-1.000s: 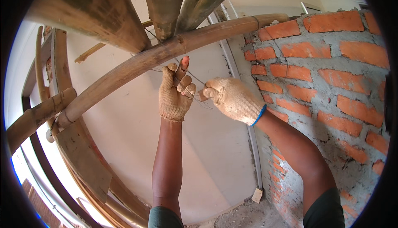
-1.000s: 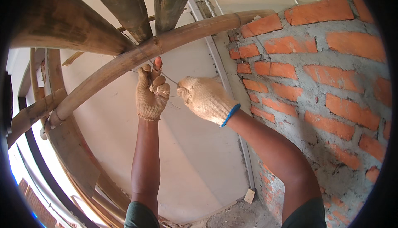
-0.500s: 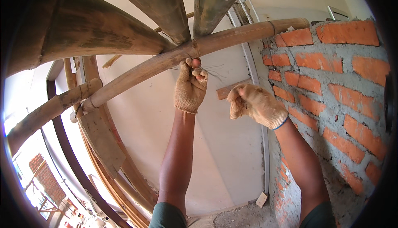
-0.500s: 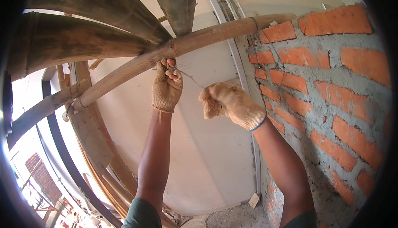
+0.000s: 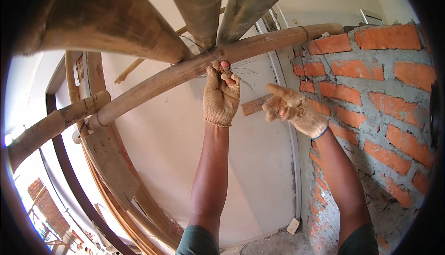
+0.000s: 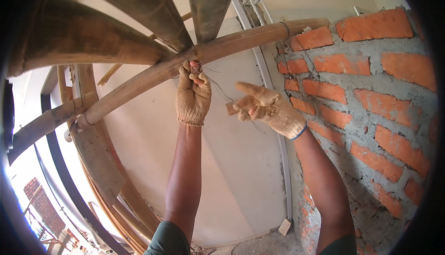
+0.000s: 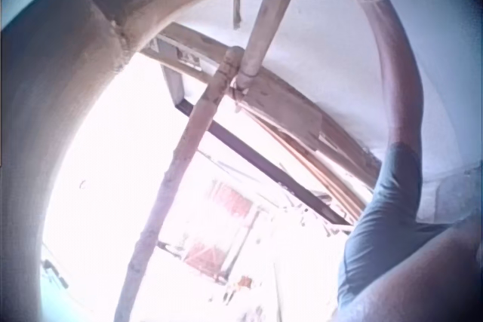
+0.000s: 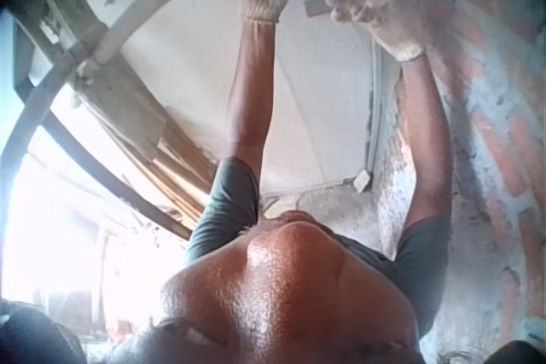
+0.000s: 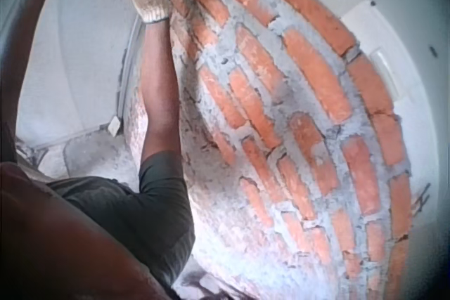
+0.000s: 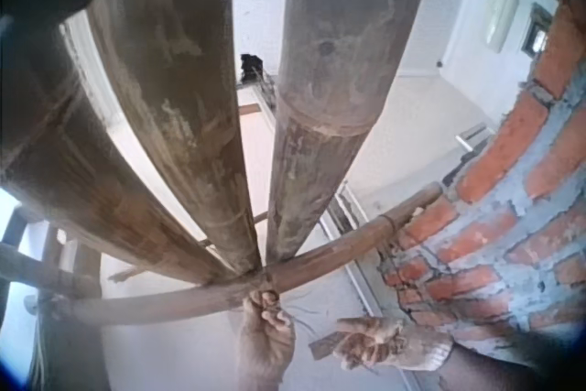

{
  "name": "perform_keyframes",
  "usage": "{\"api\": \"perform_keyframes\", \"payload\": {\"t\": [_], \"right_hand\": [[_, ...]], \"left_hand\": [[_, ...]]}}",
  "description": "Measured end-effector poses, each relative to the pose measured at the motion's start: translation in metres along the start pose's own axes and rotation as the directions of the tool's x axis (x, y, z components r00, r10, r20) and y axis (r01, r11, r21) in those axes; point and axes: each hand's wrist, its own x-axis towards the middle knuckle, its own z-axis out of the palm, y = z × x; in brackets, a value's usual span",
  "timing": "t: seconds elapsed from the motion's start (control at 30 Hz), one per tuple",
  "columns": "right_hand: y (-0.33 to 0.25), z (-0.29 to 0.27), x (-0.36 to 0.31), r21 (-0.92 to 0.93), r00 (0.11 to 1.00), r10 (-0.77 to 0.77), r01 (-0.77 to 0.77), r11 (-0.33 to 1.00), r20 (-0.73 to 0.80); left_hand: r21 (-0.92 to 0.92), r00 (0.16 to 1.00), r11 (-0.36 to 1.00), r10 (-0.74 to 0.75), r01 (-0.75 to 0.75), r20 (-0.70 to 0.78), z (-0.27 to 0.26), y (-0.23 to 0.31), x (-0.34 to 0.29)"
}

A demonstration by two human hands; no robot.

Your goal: The person handles a wire and ties it around bamboo poles to secure a scaffolding structure. They then use pliers to tighten the wire connections on the bamboo frame.

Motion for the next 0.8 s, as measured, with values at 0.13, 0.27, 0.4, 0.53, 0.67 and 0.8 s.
{"api": "perform_keyframes", "payload": {"t": [0.13, 0.27, 0.4, 0.53, 0.67, 0.8], "right_hand": [[-0.017, 0.0, 0.004, -0.037, 0.991, 0.092, -0.089, 0.995, 0.096], [-0.012, 0.026, 0.029, -0.768, 0.951, -0.3, 0.245, 0.592, 0.072], [-0.011, 0.057, 0.046, -0.875, 0.857, -0.448, 0.401, 0.271, 0.254], [-0.001, 0.052, 0.058, -0.866, 0.658, -0.624, 0.496, -0.062, 0.421], [0.007, 0.047, 0.068, -0.71, 0.663, -0.72, 0.606, 0.358, 0.203], [-0.005, 0.057, 0.075, -0.275, 0.803, -0.593, 0.586, 0.763, 0.064]], "left_hand": [[-0.017, 0.995, 0.998, -0.054, 0.056, 0.085, -0.008, 0.009, -0.004], [-0.048, 0.987, 0.989, -0.137, 0.141, 0.083, -0.006, 0.013, -0.005], [-0.045, 0.991, 0.991, -0.125, 0.127, 0.046, -0.001, 0.013, -0.008], [0.01, 0.984, 0.991, -0.134, 0.134, 0.119, -0.006, 0.02, -0.007], [0.41, 0.986, 0.897, -0.157, 0.167, -0.06, 0.0, 0.02, -0.013], [0.417, 0.94, 0.872, -0.127, 0.259, -0.318, 0.006, 0.013, -0.022]]}}
